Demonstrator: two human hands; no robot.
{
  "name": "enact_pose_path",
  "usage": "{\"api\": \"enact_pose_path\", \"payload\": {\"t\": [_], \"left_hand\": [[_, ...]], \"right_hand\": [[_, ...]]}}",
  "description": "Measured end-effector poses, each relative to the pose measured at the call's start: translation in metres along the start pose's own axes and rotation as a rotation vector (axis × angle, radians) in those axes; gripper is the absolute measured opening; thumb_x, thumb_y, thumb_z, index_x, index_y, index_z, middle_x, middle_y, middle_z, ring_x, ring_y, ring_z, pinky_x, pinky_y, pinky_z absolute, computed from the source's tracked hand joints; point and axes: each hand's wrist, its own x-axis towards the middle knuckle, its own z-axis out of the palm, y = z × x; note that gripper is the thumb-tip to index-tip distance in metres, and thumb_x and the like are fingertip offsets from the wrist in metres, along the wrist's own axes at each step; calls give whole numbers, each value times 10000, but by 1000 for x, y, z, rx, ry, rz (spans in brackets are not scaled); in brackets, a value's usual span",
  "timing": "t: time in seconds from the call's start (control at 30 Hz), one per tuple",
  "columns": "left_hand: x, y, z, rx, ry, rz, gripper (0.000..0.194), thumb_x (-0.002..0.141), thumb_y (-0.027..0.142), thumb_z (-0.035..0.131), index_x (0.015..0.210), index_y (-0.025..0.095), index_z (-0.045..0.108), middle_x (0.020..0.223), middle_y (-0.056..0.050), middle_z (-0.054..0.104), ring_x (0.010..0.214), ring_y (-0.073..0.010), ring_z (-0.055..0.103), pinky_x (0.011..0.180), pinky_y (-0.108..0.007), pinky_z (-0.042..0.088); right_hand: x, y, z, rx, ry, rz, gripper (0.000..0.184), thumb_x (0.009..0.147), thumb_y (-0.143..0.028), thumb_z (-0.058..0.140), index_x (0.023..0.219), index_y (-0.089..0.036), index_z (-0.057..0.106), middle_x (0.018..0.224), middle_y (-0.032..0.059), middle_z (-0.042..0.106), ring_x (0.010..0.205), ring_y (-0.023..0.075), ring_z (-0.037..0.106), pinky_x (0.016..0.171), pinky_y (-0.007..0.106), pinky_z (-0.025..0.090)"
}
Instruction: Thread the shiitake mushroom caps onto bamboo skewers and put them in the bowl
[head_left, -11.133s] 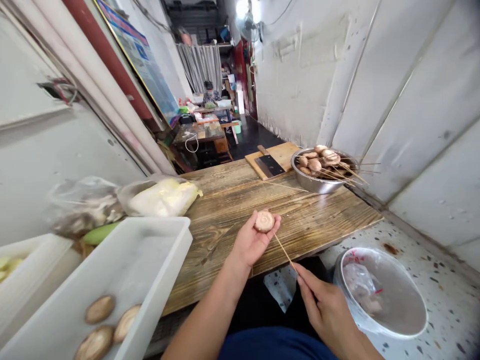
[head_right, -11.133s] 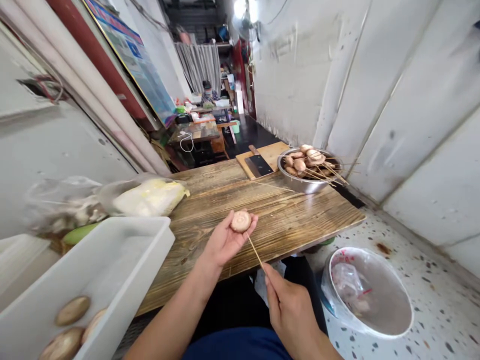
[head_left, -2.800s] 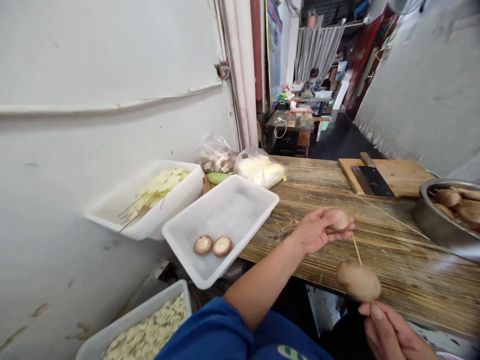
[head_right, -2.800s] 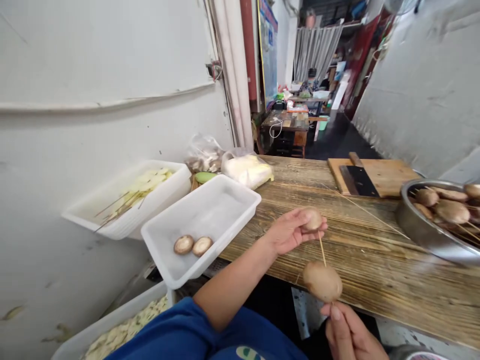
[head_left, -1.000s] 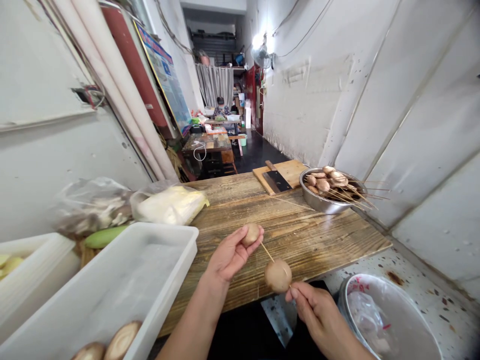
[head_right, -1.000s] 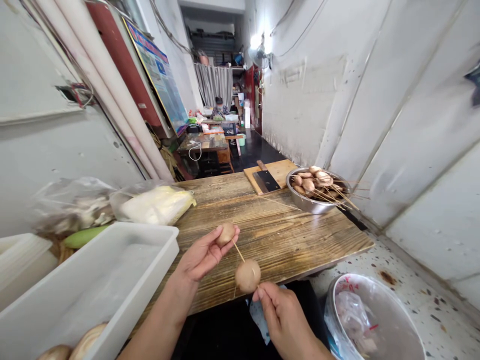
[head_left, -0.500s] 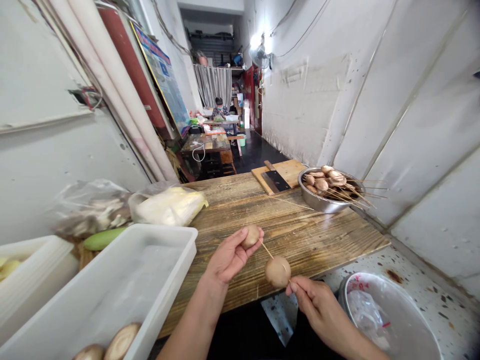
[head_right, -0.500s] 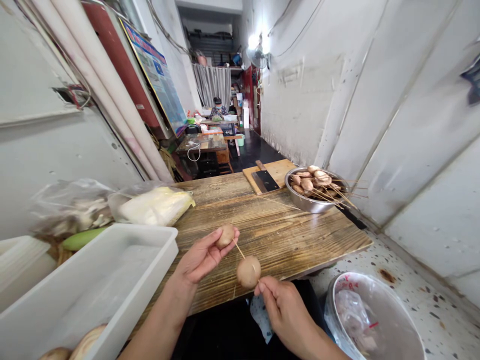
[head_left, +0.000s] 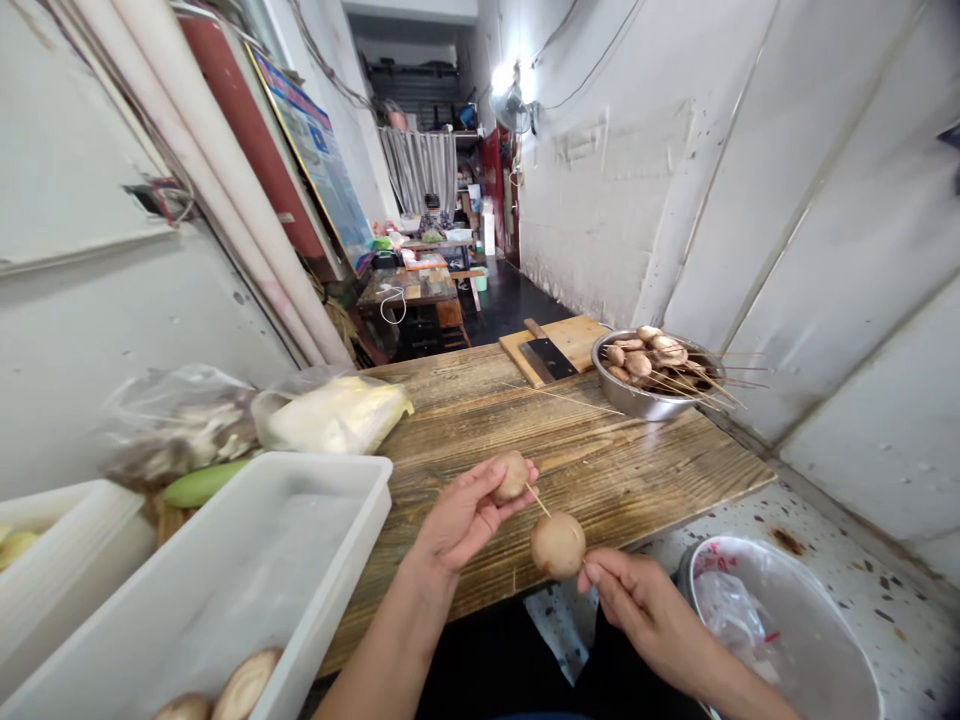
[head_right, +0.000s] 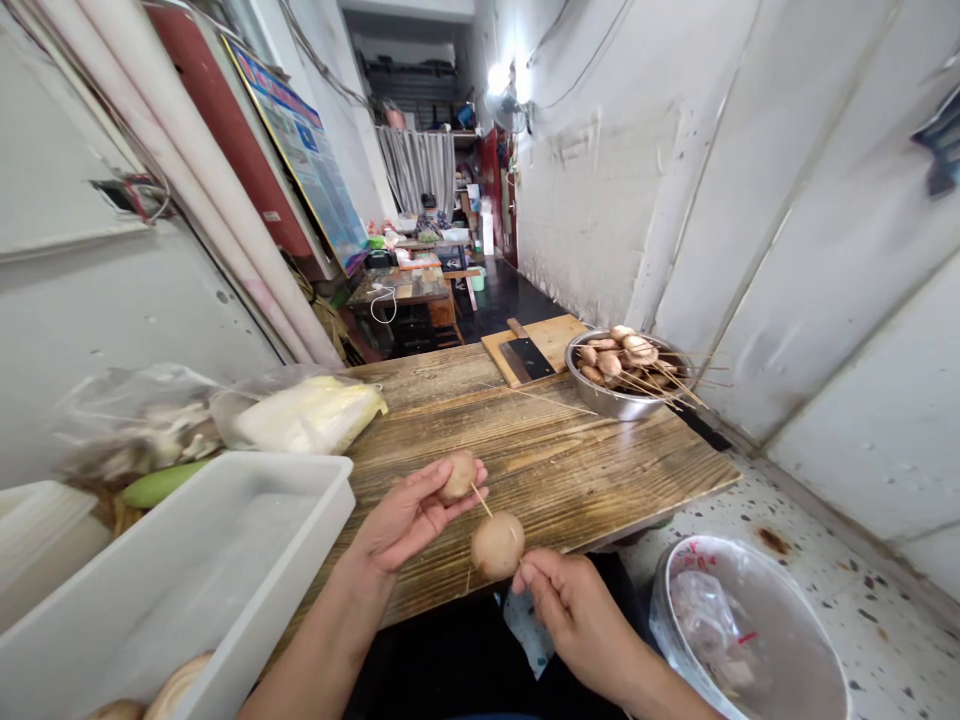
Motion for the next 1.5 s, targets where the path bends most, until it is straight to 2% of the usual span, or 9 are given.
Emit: {"api": "enact_pose_path", "payload": {"t": [0.27,0.57,0.8,1.0,1.1,1.23,1.3,1.4,1.5], "left_hand": [[-2,-3,8,32,-52,-5,222,800,209,630,974,84,687,1005,-145,676,994,-222,611,972,-400,443],[-9,-17,20,57,-29,-12,270,799,274,630,996,96,678,987,-135,680,965,-213,610,853,-291,465],[-6,-18,20,-268,-44,-36,391,871,415,495,1138,144,584,1138,-129,629,1106,-221,563,972,-367,415],[1,-32,18,-284,37,-21,362,864,373,522,1079,97,613,1108,-141,639,1109,-213,564,972,-338,440],[9,-40,21,-332,164,-7,389,867,428,486,1029,105,629,1098,-137,644,1074,-205,588,908,-312,493],[14,-41,20,-319,320,-16,268,870,329,517,977,111,631,1129,-139,637,1021,-198,620,840,-304,536],[13,-39,16,-289,353,41,205,859,262,546,966,108,629,1081,-135,653,974,-189,636,824,-296,542],[11,-35,9,-263,323,145,136,828,175,589,935,103,633,964,-107,669,891,-162,645,805,-278,542],[11,-34,7,-223,226,160,124,790,152,634,901,96,640,887,-85,659,817,-144,634,739,-251,541]], "right_hand": [[-1,1,-1,7,17,-32,407,953,-474,314,760,-178,516,562,-68,302,504,97,278,469,224,230],[7,1,4,38,101,-52,369,945,-455,346,747,-182,498,549,-70,305,502,99,293,477,226,247],[23,9,7,116,166,-83,373,945,-464,364,758,-179,515,525,-83,280,478,88,273,461,216,232],[38,22,22,289,200,-77,388,911,-507,427,765,-165,536,482,-96,304,414,63,260,403,192,202],[48,23,38,346,209,-55,416,905,-552,390,770,-176,506,443,-116,274,362,53,226,372,182,197],[58,22,59,383,193,-18,436,902,-585,349,768,-188,469,420,-125,289,309,47,230,331,168,198],[59,22,65,377,175,-11,436,904,-581,347,782,-184,480,415,-121,305,301,51,251,321,168,196],[56,21,68,338,176,-43,419,909,-548,375,799,-171,521,444,-110,299,356,58,253,360,179,194],[53,16,67,289,210,-86,392,911,-508,400,772,-171,541,488,-94,286,428,68,249,419,200,197]]}}
